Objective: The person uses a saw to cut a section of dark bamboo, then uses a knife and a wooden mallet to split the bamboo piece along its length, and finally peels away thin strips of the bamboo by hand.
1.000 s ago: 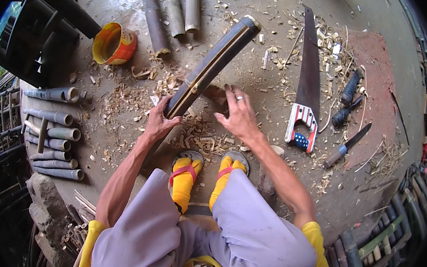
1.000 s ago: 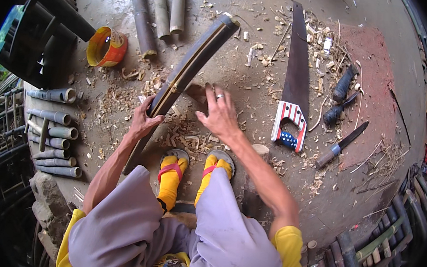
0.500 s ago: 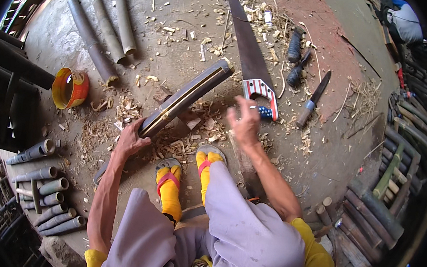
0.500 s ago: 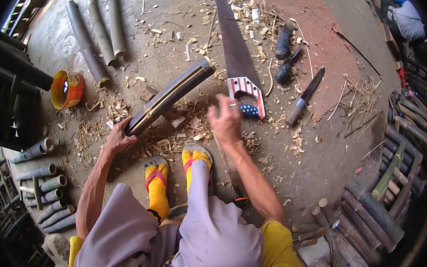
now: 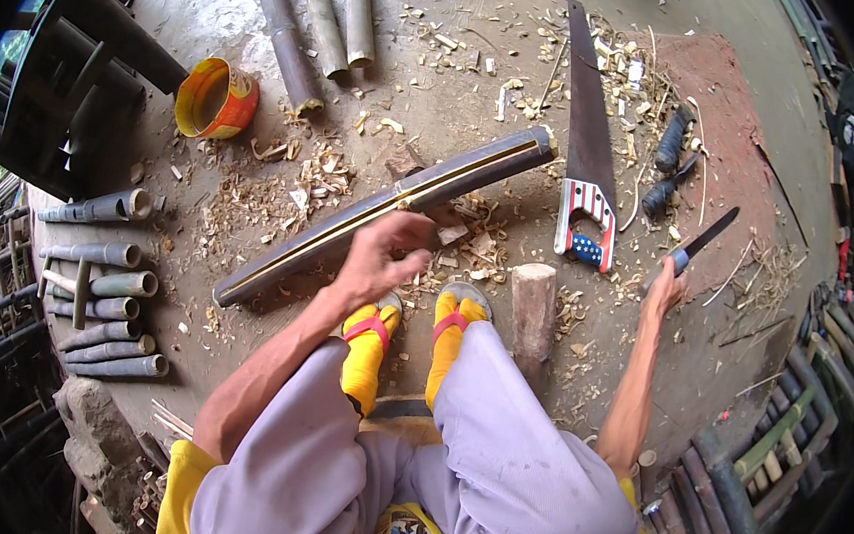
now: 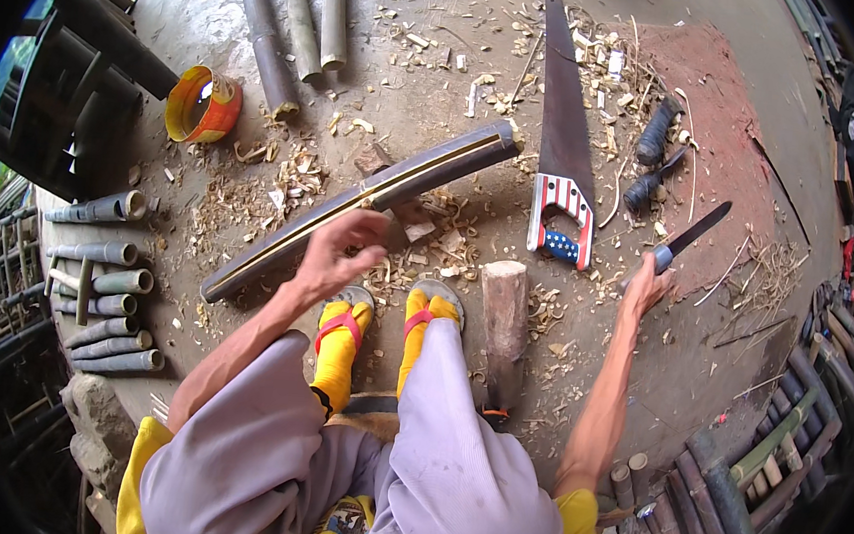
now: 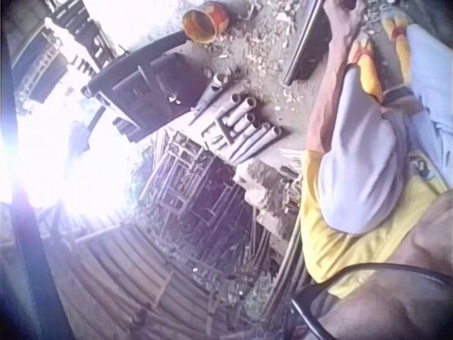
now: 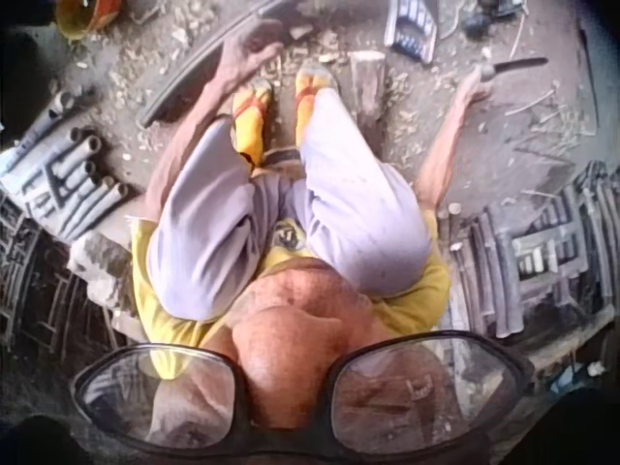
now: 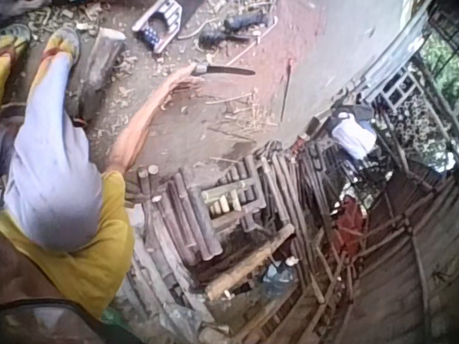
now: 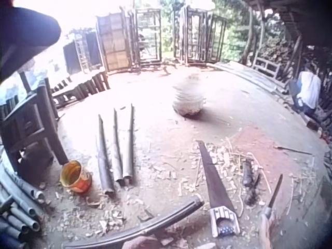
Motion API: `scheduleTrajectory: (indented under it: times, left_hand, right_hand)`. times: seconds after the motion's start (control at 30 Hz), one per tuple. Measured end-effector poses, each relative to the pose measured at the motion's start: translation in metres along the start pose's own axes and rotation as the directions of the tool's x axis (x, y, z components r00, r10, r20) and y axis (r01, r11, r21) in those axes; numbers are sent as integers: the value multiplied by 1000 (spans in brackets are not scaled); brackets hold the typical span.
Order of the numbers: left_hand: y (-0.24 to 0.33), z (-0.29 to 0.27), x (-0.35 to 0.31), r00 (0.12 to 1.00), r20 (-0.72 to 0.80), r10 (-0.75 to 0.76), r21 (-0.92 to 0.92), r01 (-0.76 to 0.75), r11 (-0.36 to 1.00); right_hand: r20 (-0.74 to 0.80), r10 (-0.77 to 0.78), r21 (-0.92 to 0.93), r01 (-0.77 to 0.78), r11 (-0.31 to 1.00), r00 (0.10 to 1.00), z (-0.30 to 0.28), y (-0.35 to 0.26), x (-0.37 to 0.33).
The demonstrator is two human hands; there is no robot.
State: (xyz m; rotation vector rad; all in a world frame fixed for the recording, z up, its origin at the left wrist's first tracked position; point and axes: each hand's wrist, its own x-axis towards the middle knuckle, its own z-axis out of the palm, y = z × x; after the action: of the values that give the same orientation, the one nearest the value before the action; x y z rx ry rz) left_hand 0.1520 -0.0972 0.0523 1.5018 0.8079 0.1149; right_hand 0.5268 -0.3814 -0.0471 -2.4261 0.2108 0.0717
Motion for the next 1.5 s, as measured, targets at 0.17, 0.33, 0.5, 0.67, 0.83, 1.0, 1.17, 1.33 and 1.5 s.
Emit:
scheduleTrajectory:
  times: [0.17, 0.33, 0.5, 0.67, 0.83, 1.0, 1.17, 1.33, 1.5]
  left_hand:
    - [32, 60, 21, 943, 334, -8, -311, 118, 943]
    - [44, 50, 21, 969, -193, -152, -619, 0, 785]
    - [1, -70, -47, 872, -489, 6, -70, -47, 996]
    - [11, -95, -97, 879, -456, -136, 342, 315, 886]
    - [55, -113, -102, 915, -350, -202, 559, 377, 739]
    - [33, -128, -84, 937, -191, -292, 660, 343, 668]
    - [25, -133, -72, 920, -112, -375, 700, 341, 628]
    - [14, -132, -69, 921, -65, -384, 713, 312, 628]
    - [5, -132, -60, 931, -35, -363, 728, 272, 629]
  right_hand:
    - [408, -372, 460, 165, 873, 834, -21, -106, -174]
    - [538, -729, 537, 495, 684, 423, -33, -135, -222]
    - [615, -474, 47, 571, 819, 630, -35, -23, -219]
    - [697, -119, -194, 346, 918, 707, -28, -10, -229]
    - [778, -302, 117, 345, 931, 552, -26, 15, -208]
    - [942, 220, -82, -460, 884, 255, -58, -8, -205]
    - [892, 251, -108, -361, 926, 376, -63, 23, -220]
    - [848, 193, -129, -161, 978, 493, -68, 41, -233]
    - [825, 149, -138, -62, 988, 545, -72, 52, -241]
